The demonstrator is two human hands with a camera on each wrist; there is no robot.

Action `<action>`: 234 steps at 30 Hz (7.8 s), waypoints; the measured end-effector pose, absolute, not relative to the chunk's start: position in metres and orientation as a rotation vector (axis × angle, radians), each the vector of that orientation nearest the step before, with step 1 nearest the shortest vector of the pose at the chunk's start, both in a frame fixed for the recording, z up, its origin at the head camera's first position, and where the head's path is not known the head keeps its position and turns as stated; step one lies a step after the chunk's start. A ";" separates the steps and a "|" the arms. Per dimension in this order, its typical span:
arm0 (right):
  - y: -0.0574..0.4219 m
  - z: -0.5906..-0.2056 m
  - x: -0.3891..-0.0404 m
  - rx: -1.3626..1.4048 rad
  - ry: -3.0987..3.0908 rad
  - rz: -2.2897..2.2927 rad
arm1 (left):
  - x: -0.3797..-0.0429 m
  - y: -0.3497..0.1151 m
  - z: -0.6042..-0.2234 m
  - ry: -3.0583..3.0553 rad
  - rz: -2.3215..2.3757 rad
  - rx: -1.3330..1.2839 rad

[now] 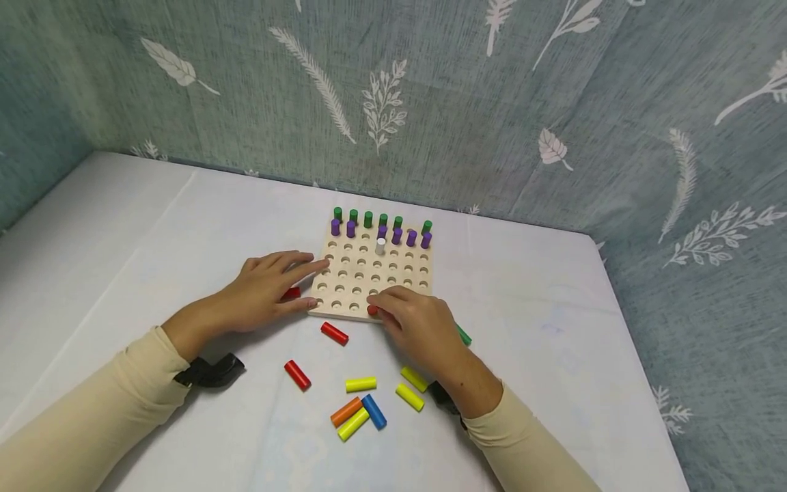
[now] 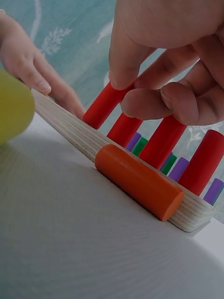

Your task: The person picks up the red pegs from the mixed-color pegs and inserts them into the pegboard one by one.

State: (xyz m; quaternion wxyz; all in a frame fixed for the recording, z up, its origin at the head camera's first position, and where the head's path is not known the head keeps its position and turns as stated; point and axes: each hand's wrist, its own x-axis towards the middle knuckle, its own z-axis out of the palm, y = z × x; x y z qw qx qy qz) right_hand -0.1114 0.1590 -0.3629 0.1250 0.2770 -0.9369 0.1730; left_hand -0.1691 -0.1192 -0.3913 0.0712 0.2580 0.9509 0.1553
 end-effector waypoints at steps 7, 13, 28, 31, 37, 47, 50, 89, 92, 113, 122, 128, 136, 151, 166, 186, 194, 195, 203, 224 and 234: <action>0.160 -0.362 -0.109 0.816 -2.741 0.519 | -0.169 -0.119 -0.393 2.861 0.459 0.774; 0.159 -0.363 -0.109 0.820 -2.751 0.526 | -0.169 -0.119 -0.393 2.852 0.468 0.767; 0.159 -0.362 -0.111 0.820 -2.738 0.527 | -0.171 -0.120 -0.391 2.848 0.467 0.771; 0.159 -0.361 -0.111 0.803 -2.752 0.525 | -0.171 -0.120 -0.391 2.864 0.460 0.780; 0.160 -0.363 -0.111 0.793 -2.761 0.534 | -0.171 -0.119 -0.392 2.852 0.458 0.772; 0.159 -0.362 -0.110 0.780 -2.754 0.527 | -0.170 -0.120 -0.391 2.847 0.471 0.764; 0.159 -0.363 -0.110 0.783 -2.759 0.552 | -0.169 -0.120 -0.392 2.836 0.467 0.761; 0.159 -0.358 -0.105 0.764 -2.805 0.498 | -0.168 -0.119 -0.392 2.861 0.463 0.769; 0.165 -0.352 -0.106 0.732 -2.775 0.579 | -0.168 -0.118 -0.393 2.869 0.467 0.776; 0.244 -0.340 -0.154 0.204 -3.063 0.933 | -0.167 -0.119 -0.393 2.869 0.471 0.767; 0.262 -0.355 -0.167 0.165 -3.321 1.101 | -0.167 -0.118 -0.392 2.867 0.468 0.759; 0.266 -0.367 -0.169 0.292 -3.352 1.150 | -0.168 -0.117 -0.393 2.868 0.464 0.759; 0.266 -0.372 -0.167 0.408 -3.381 1.142 | -0.167 -0.116 -0.393 2.846 0.490 0.745; 0.262 -0.373 -0.169 0.423 -3.371 1.039 | -0.177 -0.134 -0.370 2.812 0.520 0.706; 0.261 -0.371 -0.166 0.420 -3.347 1.002 | -0.179 -0.135 -0.365 2.856 0.485 0.728; 0.257 -0.372 -0.168 0.396 -3.341 0.940 | -0.176 -0.130 -0.370 2.981 0.408 0.718; 0.258 -0.374 -0.168 0.399 -3.353 0.949 | -0.176 -0.130 -0.369 2.993 0.427 0.737; 0.258 -0.373 -0.168 0.405 -3.347 0.949 | -0.177 -0.129 -0.368 3.001 0.437 0.743; 0.260 -0.376 -0.167 0.396 -3.340 0.975 | -0.179 -0.127 -0.367 2.989 0.599 0.747; 0.258 -0.376 -0.168 0.391 -3.329 0.946 | -0.171 -0.116 -0.364 2.900 0.787 0.818; 0.257 -0.374 -0.167 0.357 -3.336 0.892 | -0.162 -0.109 -0.352 2.888 0.923 0.873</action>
